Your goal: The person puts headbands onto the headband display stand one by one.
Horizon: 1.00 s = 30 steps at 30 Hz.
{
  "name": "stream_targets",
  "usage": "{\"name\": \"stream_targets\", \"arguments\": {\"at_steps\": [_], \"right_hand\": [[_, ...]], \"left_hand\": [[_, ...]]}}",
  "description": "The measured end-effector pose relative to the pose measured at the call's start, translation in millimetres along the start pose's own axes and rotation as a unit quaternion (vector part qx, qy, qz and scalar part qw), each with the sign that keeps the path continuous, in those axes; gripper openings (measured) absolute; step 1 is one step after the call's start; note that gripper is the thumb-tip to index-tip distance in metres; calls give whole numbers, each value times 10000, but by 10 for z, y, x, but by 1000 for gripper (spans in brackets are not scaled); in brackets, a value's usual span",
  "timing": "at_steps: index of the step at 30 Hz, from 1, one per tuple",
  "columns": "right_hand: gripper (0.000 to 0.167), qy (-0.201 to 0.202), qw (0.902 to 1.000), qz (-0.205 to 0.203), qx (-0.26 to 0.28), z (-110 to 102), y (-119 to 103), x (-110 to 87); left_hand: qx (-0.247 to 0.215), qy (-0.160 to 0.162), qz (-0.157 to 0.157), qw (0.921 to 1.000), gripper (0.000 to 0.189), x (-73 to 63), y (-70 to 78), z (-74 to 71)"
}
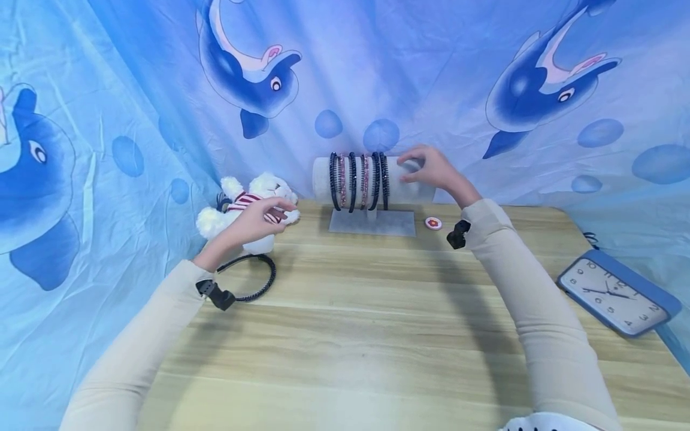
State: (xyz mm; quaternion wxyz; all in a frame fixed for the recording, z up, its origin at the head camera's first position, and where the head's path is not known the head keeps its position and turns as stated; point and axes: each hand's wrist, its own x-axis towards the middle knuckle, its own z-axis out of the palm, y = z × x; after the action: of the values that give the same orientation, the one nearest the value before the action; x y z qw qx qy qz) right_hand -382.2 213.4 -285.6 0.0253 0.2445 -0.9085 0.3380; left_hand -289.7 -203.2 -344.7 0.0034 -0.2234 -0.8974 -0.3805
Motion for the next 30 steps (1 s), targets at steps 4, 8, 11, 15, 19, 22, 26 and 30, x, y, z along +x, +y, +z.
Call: {"name": "stream_targets", "arguments": {"at_steps": [4, 8, 11, 15, 19, 22, 26, 30], "right_hand": [[46, 64, 9999, -7, -146, -44, 60, -33], [47, 83, 9997, -44, -209, -79, 115, -76], [48, 92, 9998, -72, -169, -95, 137, -115], [49, 100, 9998, -78, -142, -110, 151, -163], [50, 126, 9997, -109, -155, -108, 175, -182], [50, 121, 9997, -112, -178, -103, 184, -181], [50, 103, 9997, -73, -213, -98, 187, -178], [50, 112, 9997, -33, -191, -95, 190, -184]], "left_hand": [[73, -41, -58, 9999, 44, -108, 8, -57], [81, -223, -87, 9997, 41, -181, -22, -74], [198, -514, 5, 9985, 39, -233, -39, -85], [340, -1013, 214, 9940, 38, -282, -61, -77], [446, -1584, 257, 9860, 36, -302, -121, -36], [640, -1944, 369, 9781, 33, -328, -166, -11], [838, -2237, 486, 9698, 33, -374, -210, 11], [931, -2369, 542, 9655, 37, -412, -215, 27]]}}
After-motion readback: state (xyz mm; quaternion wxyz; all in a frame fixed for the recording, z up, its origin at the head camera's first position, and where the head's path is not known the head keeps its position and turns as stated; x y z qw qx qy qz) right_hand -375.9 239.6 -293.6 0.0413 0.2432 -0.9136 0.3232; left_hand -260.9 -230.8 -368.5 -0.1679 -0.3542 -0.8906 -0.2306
